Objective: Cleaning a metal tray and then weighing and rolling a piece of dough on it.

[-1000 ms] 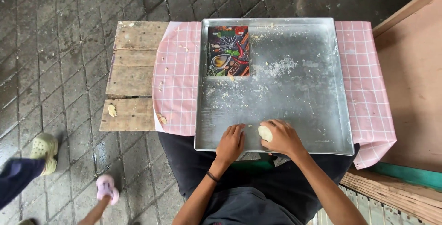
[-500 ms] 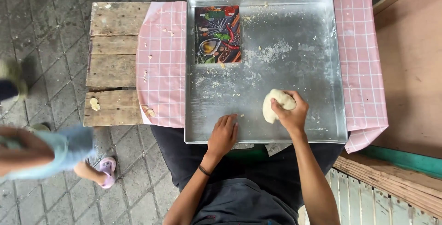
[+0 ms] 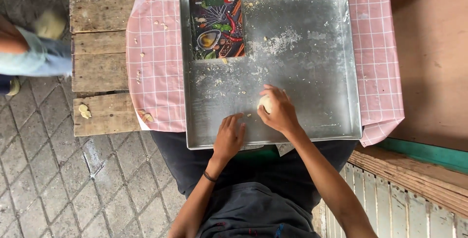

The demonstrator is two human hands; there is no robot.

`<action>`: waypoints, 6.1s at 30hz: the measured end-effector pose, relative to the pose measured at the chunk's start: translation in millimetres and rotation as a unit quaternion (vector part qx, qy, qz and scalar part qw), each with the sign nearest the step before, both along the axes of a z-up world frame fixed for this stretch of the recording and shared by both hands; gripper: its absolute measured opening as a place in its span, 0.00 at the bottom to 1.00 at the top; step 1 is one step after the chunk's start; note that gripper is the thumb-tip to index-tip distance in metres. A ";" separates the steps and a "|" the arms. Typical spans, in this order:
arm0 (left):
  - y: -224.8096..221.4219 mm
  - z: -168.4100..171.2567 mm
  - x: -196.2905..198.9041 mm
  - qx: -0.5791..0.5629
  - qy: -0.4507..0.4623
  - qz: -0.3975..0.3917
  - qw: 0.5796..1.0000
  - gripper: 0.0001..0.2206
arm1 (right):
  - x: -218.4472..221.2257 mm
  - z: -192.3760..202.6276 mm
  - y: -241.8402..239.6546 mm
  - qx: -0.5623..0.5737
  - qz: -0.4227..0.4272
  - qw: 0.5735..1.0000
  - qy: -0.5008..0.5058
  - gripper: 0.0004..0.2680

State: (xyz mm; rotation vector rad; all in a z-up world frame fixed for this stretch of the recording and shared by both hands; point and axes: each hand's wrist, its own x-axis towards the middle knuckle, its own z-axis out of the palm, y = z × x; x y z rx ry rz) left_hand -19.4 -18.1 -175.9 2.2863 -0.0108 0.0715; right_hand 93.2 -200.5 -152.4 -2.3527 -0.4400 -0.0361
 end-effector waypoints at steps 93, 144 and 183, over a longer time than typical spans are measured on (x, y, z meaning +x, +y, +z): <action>-28.1 -20.1 77.7 -0.539 0.167 0.223 0.795 0.31 | 62.2 0.5 -252.7 -0.048 -0.444 0.892 0.072 0.32; -46.5 142.8 33.1 -0.222 0.091 -0.168 0.956 0.35 | -2.5 -2.1 -78.3 0.568 -0.226 0.773 0.170 0.17; 115.9 -60.6 -10.8 0.026 0.032 0.260 0.965 0.14 | 29.3 -61.7 -228.9 -0.255 -0.373 0.890 0.061 0.18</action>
